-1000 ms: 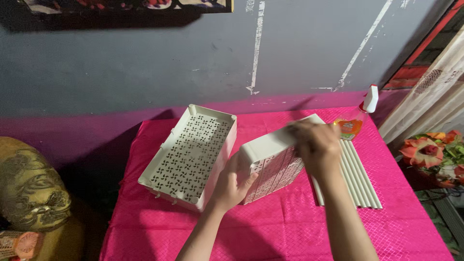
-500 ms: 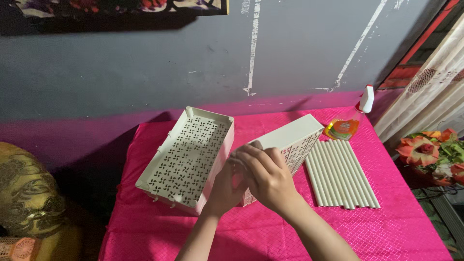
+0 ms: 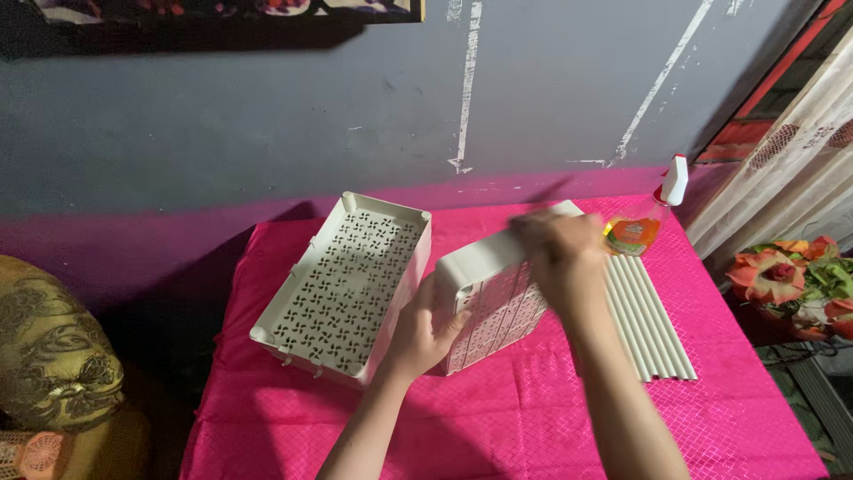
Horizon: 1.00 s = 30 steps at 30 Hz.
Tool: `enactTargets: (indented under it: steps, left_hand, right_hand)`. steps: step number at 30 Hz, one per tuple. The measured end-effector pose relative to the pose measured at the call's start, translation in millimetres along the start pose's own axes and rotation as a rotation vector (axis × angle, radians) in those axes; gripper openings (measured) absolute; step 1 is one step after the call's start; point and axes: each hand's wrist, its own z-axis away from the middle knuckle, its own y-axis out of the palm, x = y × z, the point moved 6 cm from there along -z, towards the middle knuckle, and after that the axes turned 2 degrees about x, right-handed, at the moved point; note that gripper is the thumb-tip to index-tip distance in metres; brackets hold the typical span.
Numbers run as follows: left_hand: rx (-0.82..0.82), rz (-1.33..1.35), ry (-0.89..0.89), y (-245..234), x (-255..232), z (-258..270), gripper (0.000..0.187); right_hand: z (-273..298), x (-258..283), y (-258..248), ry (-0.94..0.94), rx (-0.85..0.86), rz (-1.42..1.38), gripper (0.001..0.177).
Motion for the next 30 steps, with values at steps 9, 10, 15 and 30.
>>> enactTargets:
  steps: [9, 10, 15, 30]
  left_hand:
    - [0.12, 0.102, -0.05, 2.4, 2.4, 3.6, 0.068]
    - [0.087, 0.064, -0.002, 1.3, 0.1, 2.6, 0.067]
    - [0.045, 0.052, -0.007, 2.7, 5.0, -0.7, 0.063]
    - [-0.106, 0.138, 0.096, 5.2, 20.8, 29.2, 0.048]
  right_hand:
    - [46.3, 29.6, 0.6, -0.196, -0.088, -0.08, 0.017]
    - [47.1, 11.2, -6.3, -0.123, -0.106, -0.031, 0.018]
    - [34.2, -57.4, -25.4, 0.192, -0.212, 0.07, 0.016]
    - [128.3, -105.7, -13.9, 0.469, -0.2, -0.305, 0.02]
